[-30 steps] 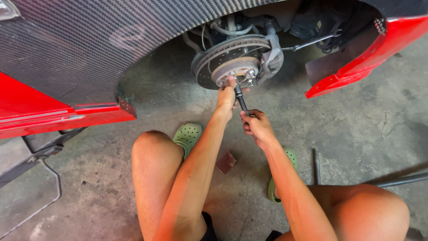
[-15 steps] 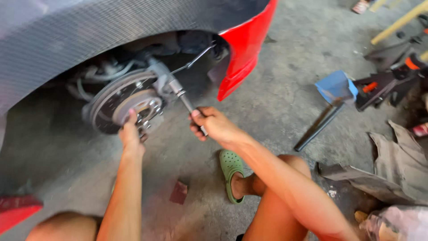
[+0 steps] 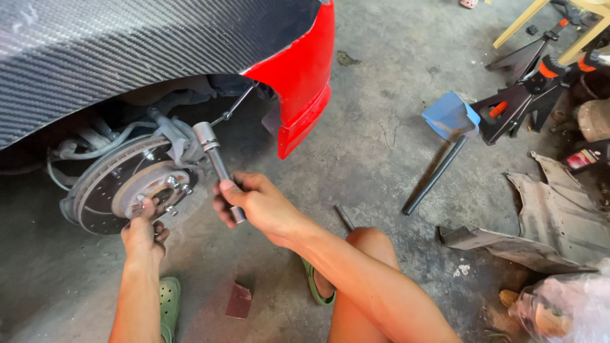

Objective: The person sits on the floor beside a red car with a wheel removed and uses a socket wrench on the wheel hub bolts. They then handle sockets and use a sheet of sandpaper to sand a metal socket and a lug nut by hand, rubbing the parts repeatedly before fitting the nut back onto the hub.

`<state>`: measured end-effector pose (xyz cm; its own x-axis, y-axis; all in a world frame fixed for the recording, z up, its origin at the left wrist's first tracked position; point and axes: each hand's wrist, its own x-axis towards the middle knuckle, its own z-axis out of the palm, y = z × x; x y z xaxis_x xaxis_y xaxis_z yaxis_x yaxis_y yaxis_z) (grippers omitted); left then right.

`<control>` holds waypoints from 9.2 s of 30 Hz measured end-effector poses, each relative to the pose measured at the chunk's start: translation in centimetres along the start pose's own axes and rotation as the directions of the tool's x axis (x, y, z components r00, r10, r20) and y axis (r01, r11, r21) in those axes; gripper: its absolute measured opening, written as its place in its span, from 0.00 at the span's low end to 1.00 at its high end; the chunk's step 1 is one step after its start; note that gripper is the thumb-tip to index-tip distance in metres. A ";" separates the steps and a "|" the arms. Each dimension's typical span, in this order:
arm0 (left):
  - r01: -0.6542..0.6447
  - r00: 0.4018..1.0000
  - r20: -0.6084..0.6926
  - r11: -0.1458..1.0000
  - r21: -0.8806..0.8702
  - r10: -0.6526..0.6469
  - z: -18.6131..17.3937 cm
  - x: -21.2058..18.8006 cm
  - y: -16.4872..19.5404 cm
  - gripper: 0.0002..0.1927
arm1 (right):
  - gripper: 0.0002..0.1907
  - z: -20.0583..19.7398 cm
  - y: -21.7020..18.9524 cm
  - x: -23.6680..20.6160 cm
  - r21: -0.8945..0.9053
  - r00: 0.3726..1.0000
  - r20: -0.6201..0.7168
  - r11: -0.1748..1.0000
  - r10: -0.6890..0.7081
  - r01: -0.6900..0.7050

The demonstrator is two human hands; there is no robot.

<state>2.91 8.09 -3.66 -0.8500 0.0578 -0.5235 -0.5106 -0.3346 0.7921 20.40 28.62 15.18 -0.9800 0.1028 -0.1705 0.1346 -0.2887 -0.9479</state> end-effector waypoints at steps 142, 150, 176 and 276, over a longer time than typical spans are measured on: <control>-0.977 0.209 0.709 0.108 0.186 0.673 -2.4 -22.0 6.8 0.23 | 0.17 3.3 4.3 -4.8 -0.067 0.958 0.278 0.996 0.071 -0.055; -0.874 0.417 0.730 0.460 0.157 0.542 -2.3 -22.8 7.6 0.27 | 0.17 2.4 3.5 -4.3 -0.205 0.988 0.140 0.978 0.071 -0.041; -0.535 0.638 0.608 0.840 -0.091 0.473 -1.7 -22.1 7.0 0.21 | 0.17 2.5 2.6 -3.7 -0.016 0.989 0.108 0.995 0.099 -0.098; -0.669 0.616 0.624 0.738 0.092 0.481 -2.0 -19.9 3.3 0.18 | 0.12 4.8 2.6 -3.2 -0.588 0.989 -0.031 0.803 -0.141 0.097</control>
<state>18.37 3.95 8.73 -0.8501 0.4615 0.2537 0.1796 -0.1988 0.9635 23.21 22.95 14.52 -0.9842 0.1718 -0.0428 0.0997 0.3378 -0.9359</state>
